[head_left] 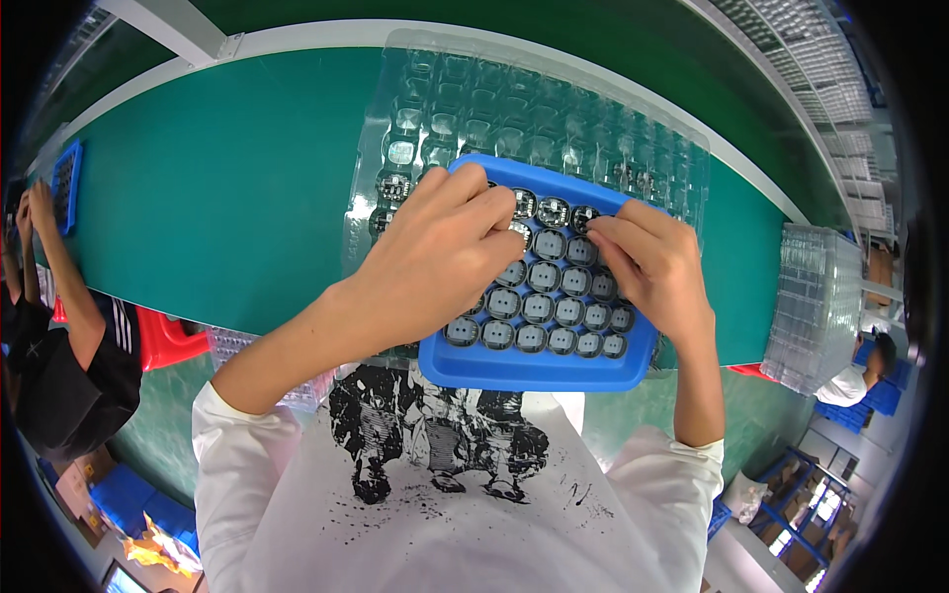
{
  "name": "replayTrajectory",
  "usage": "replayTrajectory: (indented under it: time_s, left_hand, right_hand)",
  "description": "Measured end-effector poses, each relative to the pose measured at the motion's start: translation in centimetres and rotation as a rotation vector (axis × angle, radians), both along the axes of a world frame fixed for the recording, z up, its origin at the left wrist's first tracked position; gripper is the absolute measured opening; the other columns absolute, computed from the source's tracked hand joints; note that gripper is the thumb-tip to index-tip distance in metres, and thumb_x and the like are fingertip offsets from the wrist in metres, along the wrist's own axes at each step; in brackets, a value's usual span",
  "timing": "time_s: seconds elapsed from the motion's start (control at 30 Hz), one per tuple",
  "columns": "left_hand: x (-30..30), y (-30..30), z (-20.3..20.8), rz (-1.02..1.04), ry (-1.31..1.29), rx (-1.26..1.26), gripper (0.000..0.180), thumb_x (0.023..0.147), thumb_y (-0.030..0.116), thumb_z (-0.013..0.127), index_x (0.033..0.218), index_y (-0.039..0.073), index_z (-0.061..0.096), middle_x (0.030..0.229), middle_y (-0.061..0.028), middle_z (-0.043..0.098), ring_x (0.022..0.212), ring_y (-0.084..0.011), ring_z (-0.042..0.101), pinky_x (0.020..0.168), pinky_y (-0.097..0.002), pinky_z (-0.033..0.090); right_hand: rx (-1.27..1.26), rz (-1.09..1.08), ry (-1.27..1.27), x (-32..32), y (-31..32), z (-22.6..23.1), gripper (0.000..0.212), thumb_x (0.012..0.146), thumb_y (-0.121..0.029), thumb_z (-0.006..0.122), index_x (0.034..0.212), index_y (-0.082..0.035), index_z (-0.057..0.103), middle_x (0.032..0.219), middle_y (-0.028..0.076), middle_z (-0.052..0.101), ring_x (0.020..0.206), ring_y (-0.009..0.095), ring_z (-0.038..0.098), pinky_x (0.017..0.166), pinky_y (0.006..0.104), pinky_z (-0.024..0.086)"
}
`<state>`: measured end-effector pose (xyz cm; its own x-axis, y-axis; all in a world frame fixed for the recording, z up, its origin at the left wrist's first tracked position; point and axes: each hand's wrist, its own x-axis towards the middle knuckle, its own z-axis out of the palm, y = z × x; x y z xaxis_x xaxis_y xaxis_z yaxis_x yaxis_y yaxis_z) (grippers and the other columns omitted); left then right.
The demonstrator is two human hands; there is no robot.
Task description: Manually placing small electronic components into designated slots on a circuit board tray.
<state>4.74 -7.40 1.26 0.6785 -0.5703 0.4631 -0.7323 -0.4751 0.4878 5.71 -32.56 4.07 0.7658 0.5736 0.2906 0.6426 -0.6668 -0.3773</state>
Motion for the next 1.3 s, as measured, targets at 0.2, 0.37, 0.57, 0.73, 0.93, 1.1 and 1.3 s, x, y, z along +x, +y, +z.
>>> replayTrajectory:
  time_s: [0.2, 0.37, 0.57, 0.73, 0.93, 1.1, 1.3]
  left_hand:
    - [0.0, -0.2, -0.2, 0.014, -0.04, -0.02, 0.006, 0.07, 0.009, 0.066, 0.069, 0.004, 0.064, 0.081, -0.0035, 0.05, 0.085, -0.0219, 0.048, 0.072, -0.0352, 0.04]
    - [0.4, -0.4, -0.3, 0.005, -0.018, 0.015, 0.012, 0.071, 0.005, 0.076, 0.08, 0.005, 0.068, 0.078, -0.002, 0.051, 0.08, -0.0214, 0.05, 0.071, -0.0347, 0.039]
    - [0.2, -0.4, -0.8, 0.001, -0.031, 0.003, 0.004, 0.072, 0.007, 0.067, 0.07, 0.004, 0.065, 0.081, -0.0034, 0.051, 0.087, -0.0221, 0.048, 0.075, -0.0364, 0.039]
    - [0.3, -0.2, -0.6, 0.001, -0.023, -0.027, 0.003, 0.071, 0.008, 0.068, 0.072, 0.005, 0.067, 0.081, -0.0025, 0.051, 0.087, -0.0218, 0.049, 0.075, -0.0359, 0.039]
    - [0.4, -0.1, -0.6, -0.002, -0.019, -0.039, 0.004, 0.071, 0.007, 0.068, 0.074, 0.005, 0.069, 0.081, -0.0021, 0.051, 0.086, -0.0217, 0.049, 0.073, -0.035, 0.039]
    - [0.5, -0.1, -0.7, -0.012, -0.028, -0.026, 0.004, 0.071, 0.006, 0.068, 0.075, 0.005, 0.068, 0.082, -0.0025, 0.052, 0.086, -0.0219, 0.05, 0.073, -0.0353, 0.039]
    - [0.4, -0.2, -0.7, -0.006, -0.033, -0.004, 0.007, 0.069, 0.005, 0.069, 0.075, 0.003, 0.067, 0.083, -0.003, 0.052, 0.086, -0.0221, 0.049, 0.073, -0.0359, 0.039]
  right_hand:
    - [-0.07, 0.035, -0.05, -0.1, 0.0, -0.1, 0.012, 0.076, 0.002, 0.075, 0.087, 0.0, 0.069, 0.071, 0.01, 0.055, 0.061, 0.026, 0.057, 0.052, 0.0384, 0.043]
    - [-0.027, 0.005, 0.005, 0.3, 0.1, -0.2, 0.011, 0.078, 0.002, 0.074, 0.088, 0.001, 0.069, 0.071, 0.01, 0.055, 0.061, 0.027, 0.057, 0.053, 0.0389, 0.043]
    - [-0.013, -0.015, 0.06, 0.1, 0.0, -0.2, 0.009, 0.08, 0.001, 0.073, 0.088, 0.001, 0.069, 0.072, 0.011, 0.055, 0.063, 0.028, 0.057, 0.055, 0.0392, 0.044]
    - [-0.004, -0.012, 0.056, 0.2, 0.0, -0.3, 0.009, 0.08, 0.001, 0.073, 0.088, 0.001, 0.069, 0.072, 0.012, 0.055, 0.063, 0.028, 0.057, 0.055, 0.0392, 0.043]
    - [-0.018, -0.042, 0.013, -0.3, 0.6, 0.1, 0.013, 0.078, 0.0, 0.075, 0.09, 0.0, 0.071, 0.072, 0.01, 0.056, 0.061, 0.027, 0.057, 0.054, 0.0375, 0.044]
    - [0.007, 0.13, -0.108, -1.8, 2.7, 0.4, 0.027, 0.068, -0.003, 0.077, 0.095, -0.002, 0.075, 0.073, 0.005, 0.055, 0.061, 0.021, 0.054, 0.052, 0.0351, 0.042]
    - [-0.05, 0.157, -0.129, -1.4, 2.7, -0.7, 0.03, 0.067, -0.007, 0.076, 0.096, -0.004, 0.076, 0.073, 0.003, 0.052, 0.064, 0.02, 0.051, 0.053, 0.0339, 0.04]
